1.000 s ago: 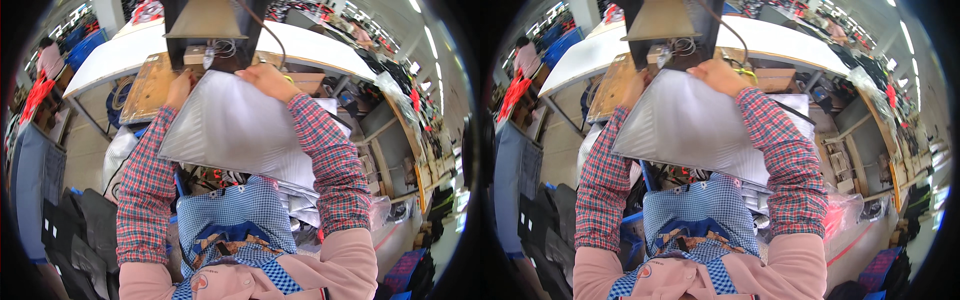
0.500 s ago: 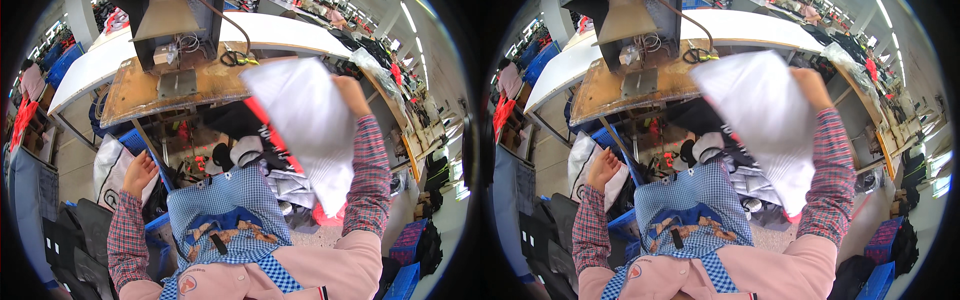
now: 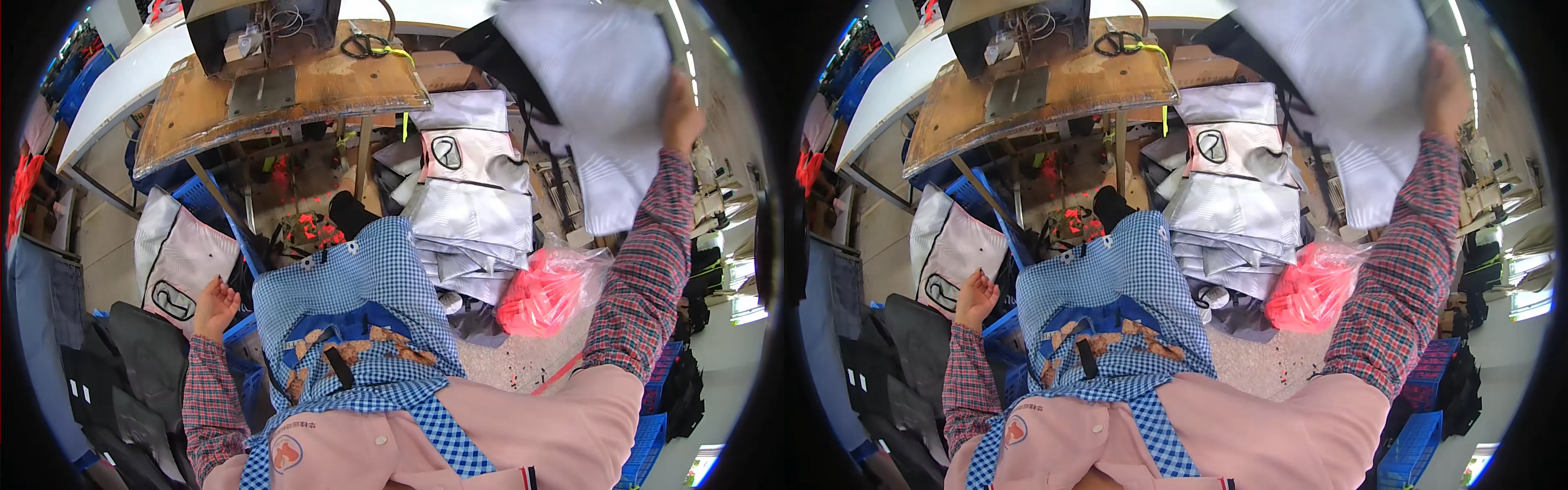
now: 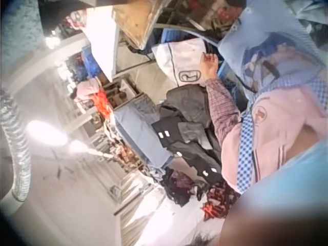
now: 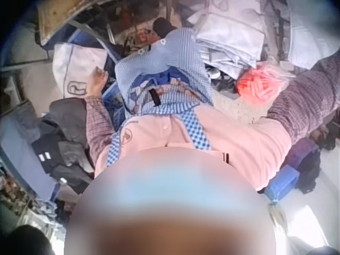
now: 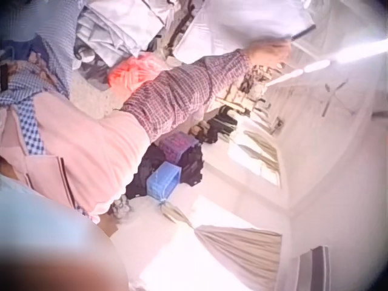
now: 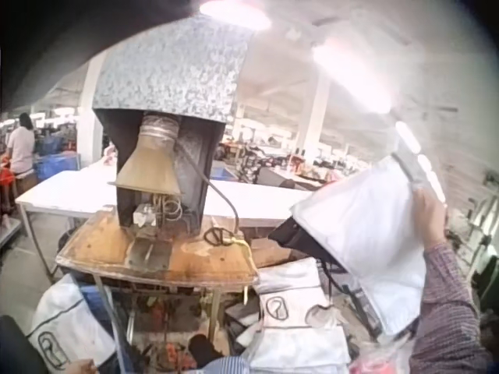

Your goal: Using an industrial machine to seal or assemble fabric bags in a production facility.

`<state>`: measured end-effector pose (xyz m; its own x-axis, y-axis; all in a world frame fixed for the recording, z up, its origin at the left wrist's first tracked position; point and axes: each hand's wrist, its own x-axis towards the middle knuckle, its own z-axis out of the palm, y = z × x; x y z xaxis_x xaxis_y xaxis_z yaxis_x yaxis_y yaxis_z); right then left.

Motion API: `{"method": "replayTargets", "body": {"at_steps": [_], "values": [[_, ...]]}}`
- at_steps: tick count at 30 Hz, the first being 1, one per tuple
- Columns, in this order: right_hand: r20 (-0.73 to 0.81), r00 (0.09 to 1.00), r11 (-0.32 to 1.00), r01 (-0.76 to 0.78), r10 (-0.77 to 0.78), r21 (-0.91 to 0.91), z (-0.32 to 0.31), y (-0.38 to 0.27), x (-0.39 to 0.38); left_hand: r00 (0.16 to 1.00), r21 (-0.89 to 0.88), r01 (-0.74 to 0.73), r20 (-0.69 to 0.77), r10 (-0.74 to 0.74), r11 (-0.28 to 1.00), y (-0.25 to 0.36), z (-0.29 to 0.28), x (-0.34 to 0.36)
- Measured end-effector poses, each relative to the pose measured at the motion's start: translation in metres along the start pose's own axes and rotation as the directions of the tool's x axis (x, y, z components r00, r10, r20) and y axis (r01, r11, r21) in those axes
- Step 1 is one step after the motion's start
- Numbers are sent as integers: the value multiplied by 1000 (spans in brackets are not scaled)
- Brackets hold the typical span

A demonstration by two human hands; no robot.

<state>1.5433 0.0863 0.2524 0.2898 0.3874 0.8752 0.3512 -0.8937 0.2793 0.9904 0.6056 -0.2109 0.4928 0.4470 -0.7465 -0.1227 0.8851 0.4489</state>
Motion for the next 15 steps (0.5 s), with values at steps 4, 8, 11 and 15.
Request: {"method": "replayTargets", "body": {"at_steps": [4, 8, 11, 15], "values": [[762, 578, 945, 295, -292, 139, 77, -32, -133, 1000, 79, 4, 5, -4, 997, -18, -6, 1], [960, 107, 966, 18, -258, 257, 98, -59, -260, 997, 106, 8, -79, 0, 994, -25, -29, -3], [921, 130, 915, -127, -367, 383, 89, -86, -320, 996, 116, 16, -92, -5, 993, -29, -53, -1], [897, 41, 866, -246, -440, 436, 78, -137, -352, 994, 143, 18, -108, -2, 990, -38, -81, 10]]}}
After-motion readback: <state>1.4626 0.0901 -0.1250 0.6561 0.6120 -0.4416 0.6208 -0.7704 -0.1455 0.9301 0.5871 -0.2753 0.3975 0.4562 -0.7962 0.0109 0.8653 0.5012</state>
